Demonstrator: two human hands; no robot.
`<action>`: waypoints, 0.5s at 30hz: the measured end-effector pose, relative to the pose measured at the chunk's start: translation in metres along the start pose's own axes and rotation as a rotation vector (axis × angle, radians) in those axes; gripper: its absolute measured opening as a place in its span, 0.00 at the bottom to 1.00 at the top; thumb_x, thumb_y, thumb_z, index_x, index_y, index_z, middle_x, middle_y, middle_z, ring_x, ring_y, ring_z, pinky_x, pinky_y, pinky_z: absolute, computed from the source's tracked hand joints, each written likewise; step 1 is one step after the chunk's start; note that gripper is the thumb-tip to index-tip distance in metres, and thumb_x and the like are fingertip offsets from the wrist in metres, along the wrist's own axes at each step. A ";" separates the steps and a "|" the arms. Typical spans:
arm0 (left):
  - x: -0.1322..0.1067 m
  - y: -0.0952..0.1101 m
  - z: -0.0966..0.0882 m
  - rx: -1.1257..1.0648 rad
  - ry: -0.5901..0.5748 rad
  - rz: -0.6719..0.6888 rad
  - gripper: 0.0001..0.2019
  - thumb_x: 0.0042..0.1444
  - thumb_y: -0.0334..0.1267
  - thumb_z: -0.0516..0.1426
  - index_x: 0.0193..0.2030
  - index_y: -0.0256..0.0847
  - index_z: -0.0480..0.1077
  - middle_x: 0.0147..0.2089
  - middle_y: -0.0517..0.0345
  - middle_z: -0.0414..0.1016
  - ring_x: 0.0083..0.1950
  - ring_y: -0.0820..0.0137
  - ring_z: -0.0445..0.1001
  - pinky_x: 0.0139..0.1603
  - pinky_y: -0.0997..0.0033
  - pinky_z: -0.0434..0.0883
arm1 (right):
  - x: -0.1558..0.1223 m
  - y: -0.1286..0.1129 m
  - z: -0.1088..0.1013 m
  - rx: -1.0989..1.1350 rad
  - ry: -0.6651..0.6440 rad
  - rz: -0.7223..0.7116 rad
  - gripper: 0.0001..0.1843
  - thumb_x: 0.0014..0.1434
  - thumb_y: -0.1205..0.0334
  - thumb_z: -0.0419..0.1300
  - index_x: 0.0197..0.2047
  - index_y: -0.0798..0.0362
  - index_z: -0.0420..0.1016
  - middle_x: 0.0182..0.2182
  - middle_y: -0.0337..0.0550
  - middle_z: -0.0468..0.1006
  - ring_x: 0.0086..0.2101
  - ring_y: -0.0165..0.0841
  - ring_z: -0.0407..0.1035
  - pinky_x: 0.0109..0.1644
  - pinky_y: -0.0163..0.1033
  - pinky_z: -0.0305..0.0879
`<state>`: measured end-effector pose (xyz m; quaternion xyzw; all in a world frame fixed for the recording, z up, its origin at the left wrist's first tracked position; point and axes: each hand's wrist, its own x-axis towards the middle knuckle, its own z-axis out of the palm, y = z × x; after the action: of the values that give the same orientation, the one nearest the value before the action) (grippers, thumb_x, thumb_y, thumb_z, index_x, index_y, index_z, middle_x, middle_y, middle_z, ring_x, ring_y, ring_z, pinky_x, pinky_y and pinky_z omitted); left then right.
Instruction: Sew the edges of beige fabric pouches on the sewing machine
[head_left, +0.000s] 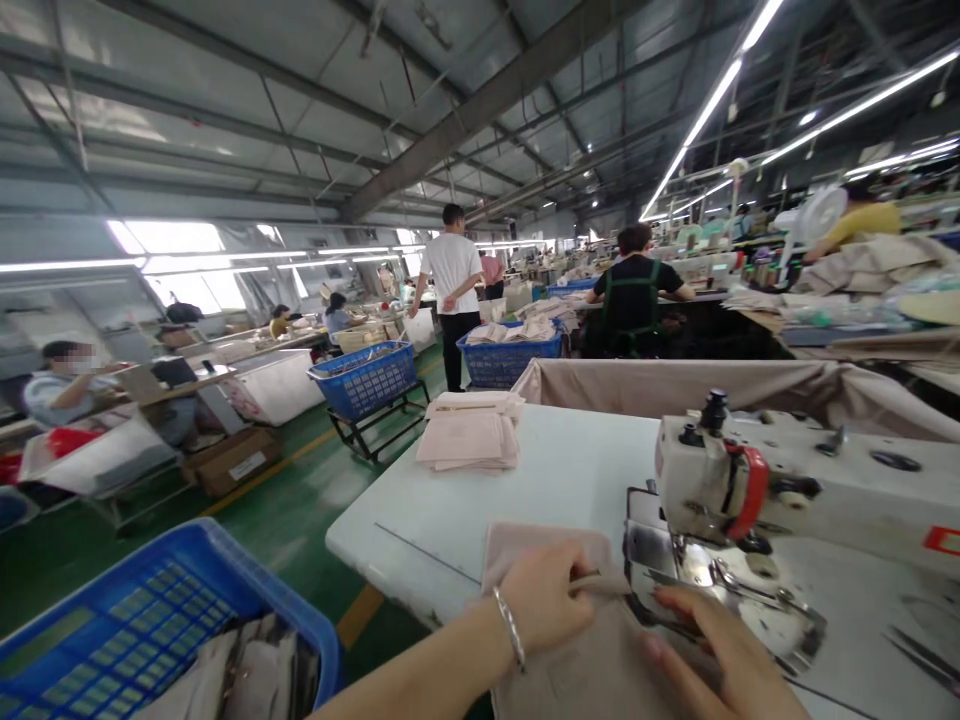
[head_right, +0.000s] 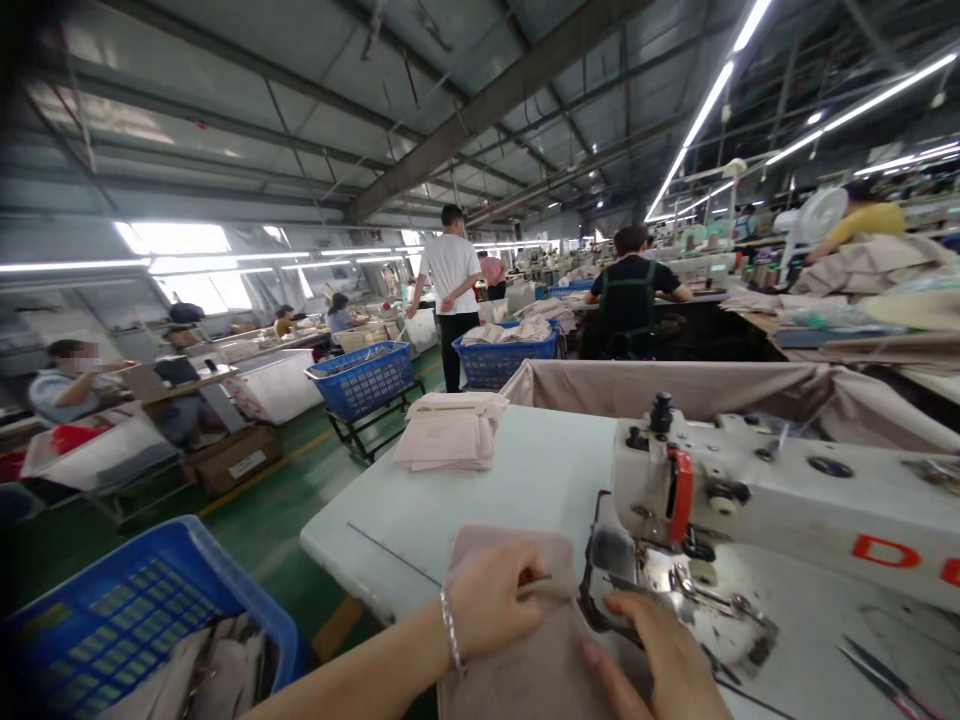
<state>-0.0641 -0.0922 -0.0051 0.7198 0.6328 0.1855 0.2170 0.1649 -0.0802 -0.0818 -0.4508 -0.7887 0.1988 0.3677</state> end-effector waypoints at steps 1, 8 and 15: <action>-0.008 0.006 -0.003 -0.043 -0.014 0.022 0.07 0.50 0.34 0.57 0.38 0.39 0.71 0.31 0.60 0.73 0.32 0.69 0.70 0.31 0.74 0.63 | -0.001 -0.009 -0.005 -0.024 0.013 -0.050 0.16 0.57 0.47 0.60 0.43 0.49 0.76 0.48 0.50 0.77 0.49 0.46 0.71 0.53 0.50 0.70; -0.038 0.035 -0.031 -0.776 -0.022 -0.005 0.12 0.58 0.42 0.59 0.43 0.35 0.75 0.39 0.54 0.77 0.39 0.69 0.71 0.40 0.74 0.66 | 0.003 -0.076 -0.047 0.100 -0.080 -0.045 0.10 0.65 0.54 0.54 0.37 0.45 0.74 0.52 0.43 0.72 0.54 0.40 0.64 0.56 0.47 0.63; -0.048 0.039 -0.032 -0.983 0.054 -0.065 0.11 0.53 0.39 0.64 0.40 0.35 0.76 0.36 0.54 0.76 0.37 0.70 0.70 0.38 0.76 0.66 | 0.006 -0.102 -0.071 0.180 -0.102 0.082 0.06 0.62 0.57 0.56 0.37 0.45 0.74 0.39 0.37 0.77 0.41 0.36 0.70 0.44 0.40 0.66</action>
<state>-0.0554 -0.1419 0.0436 0.5069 0.4978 0.4738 0.5203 0.1597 -0.1289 0.0327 -0.4371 -0.7662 0.3066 0.3575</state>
